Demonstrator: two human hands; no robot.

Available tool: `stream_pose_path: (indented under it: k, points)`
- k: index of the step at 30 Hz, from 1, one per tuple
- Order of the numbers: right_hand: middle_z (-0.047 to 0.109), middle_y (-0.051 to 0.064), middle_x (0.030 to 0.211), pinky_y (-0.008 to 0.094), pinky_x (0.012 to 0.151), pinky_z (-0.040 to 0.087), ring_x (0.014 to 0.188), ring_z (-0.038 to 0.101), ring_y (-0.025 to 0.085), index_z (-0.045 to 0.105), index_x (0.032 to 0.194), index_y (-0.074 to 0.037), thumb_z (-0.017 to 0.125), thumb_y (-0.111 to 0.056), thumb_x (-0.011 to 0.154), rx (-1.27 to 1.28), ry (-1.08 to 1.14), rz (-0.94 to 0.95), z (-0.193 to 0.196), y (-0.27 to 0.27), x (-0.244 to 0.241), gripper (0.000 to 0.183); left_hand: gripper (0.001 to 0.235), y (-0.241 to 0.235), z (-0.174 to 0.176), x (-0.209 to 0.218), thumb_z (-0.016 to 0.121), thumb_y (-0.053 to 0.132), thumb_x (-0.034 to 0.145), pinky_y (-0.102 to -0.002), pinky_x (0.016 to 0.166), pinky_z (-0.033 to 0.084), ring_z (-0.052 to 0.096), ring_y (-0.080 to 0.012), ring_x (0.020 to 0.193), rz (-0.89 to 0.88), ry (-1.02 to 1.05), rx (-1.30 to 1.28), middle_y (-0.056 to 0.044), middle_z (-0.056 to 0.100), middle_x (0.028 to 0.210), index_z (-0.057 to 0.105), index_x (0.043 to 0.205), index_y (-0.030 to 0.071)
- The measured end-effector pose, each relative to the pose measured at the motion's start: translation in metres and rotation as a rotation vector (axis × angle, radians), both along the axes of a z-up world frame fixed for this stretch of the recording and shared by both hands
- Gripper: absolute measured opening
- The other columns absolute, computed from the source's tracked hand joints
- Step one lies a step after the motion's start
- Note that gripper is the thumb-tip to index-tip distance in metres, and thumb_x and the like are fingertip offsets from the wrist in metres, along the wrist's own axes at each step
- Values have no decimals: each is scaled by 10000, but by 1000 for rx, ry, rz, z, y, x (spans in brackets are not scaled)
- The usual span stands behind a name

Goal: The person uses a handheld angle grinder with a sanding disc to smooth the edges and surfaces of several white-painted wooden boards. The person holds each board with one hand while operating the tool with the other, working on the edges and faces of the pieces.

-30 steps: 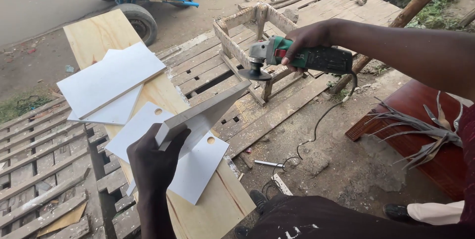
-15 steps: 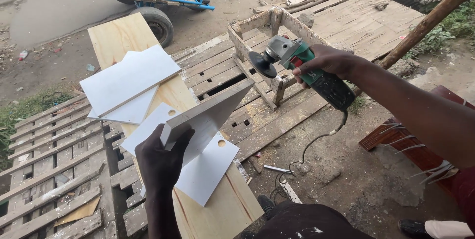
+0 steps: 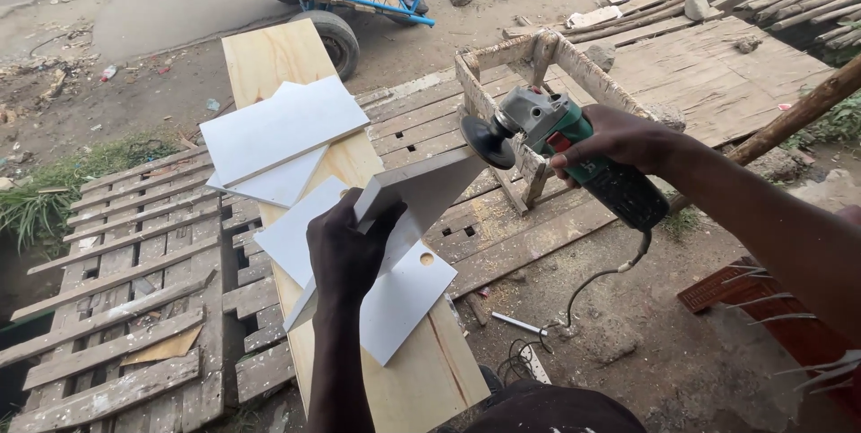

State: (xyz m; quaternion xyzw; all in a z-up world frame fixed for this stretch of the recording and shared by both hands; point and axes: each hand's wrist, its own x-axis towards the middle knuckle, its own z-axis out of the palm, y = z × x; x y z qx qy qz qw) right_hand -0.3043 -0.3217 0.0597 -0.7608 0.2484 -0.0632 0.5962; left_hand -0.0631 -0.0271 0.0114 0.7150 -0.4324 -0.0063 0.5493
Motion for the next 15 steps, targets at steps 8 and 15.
stream_pose_path:
  k: [8,15]
  points:
    - [712,265,707,518,650,651,627,766,378,689,934,119,889,-175,693,-52,-2,67,23,20,22,429,205,-27,-4,0,861,259,838,-403,637,535,733,-359,626,-11,-28,45,-152,714,648,722,869,112]
    - [704,249,694,508,638,657,618,765,368,687,929,96,881,-200,706,-64,-35,112,45,34,32,419,223,-45,8,-3,829,290,843,-439,655,570,750,-413,696,-5,-53,87,-164,731,688,712,901,109]
